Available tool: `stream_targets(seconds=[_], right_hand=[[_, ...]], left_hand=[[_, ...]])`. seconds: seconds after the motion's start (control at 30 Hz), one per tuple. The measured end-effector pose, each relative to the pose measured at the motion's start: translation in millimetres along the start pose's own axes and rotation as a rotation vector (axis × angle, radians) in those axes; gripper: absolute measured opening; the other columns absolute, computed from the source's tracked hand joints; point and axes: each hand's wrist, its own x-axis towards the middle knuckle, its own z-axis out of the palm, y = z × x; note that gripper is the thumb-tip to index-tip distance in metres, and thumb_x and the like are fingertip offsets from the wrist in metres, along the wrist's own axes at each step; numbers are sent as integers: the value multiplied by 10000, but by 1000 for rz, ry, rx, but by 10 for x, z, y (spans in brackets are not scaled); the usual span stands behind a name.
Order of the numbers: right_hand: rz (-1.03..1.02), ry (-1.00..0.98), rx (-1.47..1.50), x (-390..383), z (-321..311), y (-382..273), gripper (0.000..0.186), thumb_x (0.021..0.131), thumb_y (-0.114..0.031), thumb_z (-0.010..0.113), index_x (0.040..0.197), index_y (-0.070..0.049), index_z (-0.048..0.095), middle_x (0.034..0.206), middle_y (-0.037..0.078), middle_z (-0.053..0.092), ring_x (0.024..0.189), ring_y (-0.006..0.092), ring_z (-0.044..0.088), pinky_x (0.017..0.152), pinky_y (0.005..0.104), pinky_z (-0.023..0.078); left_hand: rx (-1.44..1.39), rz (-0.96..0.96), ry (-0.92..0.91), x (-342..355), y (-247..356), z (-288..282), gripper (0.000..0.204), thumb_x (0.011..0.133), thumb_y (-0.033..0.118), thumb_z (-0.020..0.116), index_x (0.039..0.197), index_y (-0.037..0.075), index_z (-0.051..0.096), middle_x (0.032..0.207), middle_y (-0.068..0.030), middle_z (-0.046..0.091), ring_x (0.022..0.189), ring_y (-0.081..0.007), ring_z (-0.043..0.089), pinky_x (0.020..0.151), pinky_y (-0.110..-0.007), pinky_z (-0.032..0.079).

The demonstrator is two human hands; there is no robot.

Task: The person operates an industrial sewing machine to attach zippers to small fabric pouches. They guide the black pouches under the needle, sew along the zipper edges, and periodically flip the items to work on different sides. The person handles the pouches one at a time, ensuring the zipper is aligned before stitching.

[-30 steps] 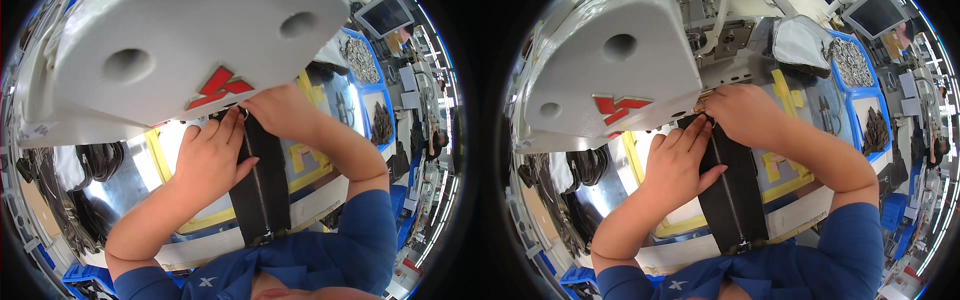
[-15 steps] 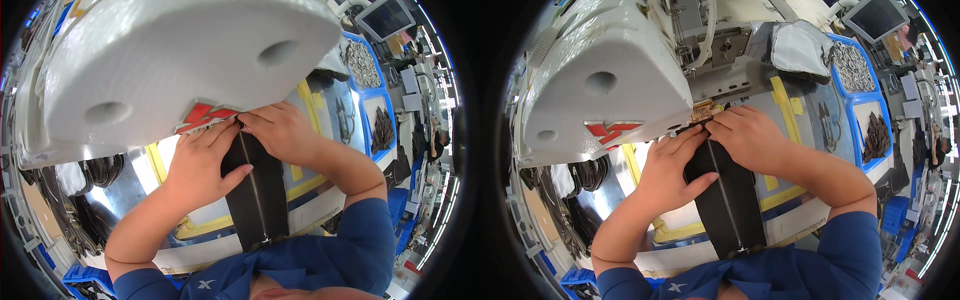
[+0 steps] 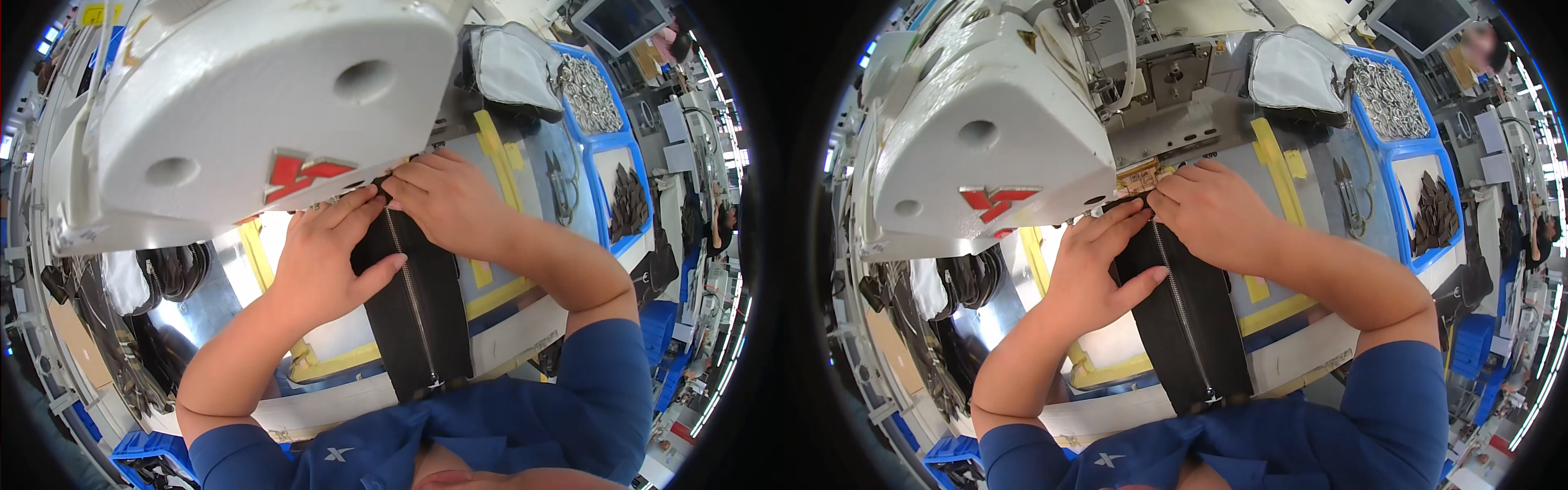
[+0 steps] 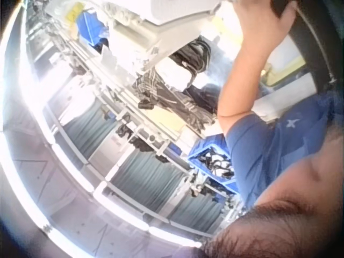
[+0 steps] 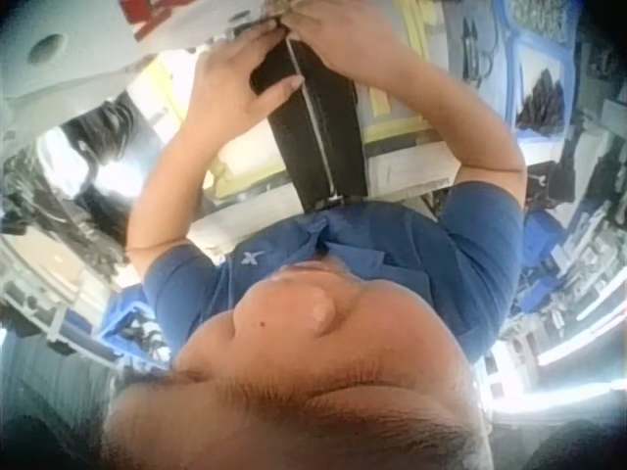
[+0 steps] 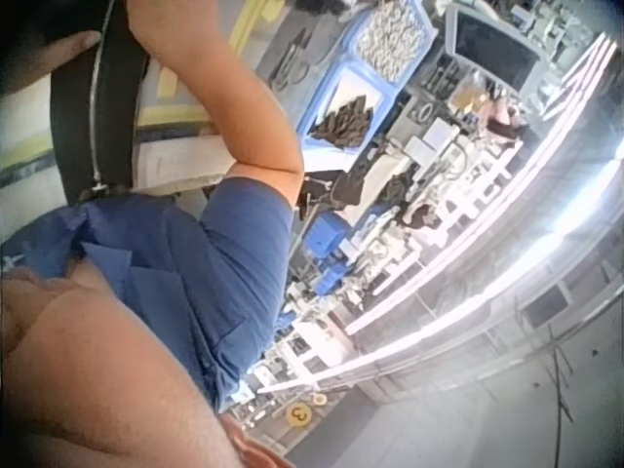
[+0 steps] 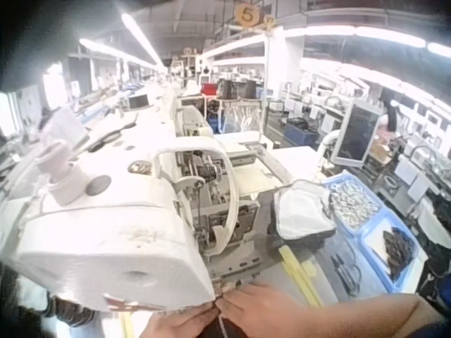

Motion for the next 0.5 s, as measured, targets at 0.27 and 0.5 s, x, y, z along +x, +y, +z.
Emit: stream_targets(seconds=[0.27,0.5], right_hand=[[3,42,18,2,17,-4,183,945,-153,683,1078,-36,726,1010,86,707,993,284,704,921,434,534],[7,78,0,207,132,-156,190,941,-161,690,1081,-39,730,1017,83,725,987,284,717,922,442,550]], left_hand=[[10,-9,16,5,7,9,587,835,330,850,1277,-37,734,1363,-220,712,1109,-393,717,978,-460,545],[94,-101,49,-38,3,-126,543,852,372,827,1203,-38,769,1288,-203,759,1074,-375,733,964,-442,553]])
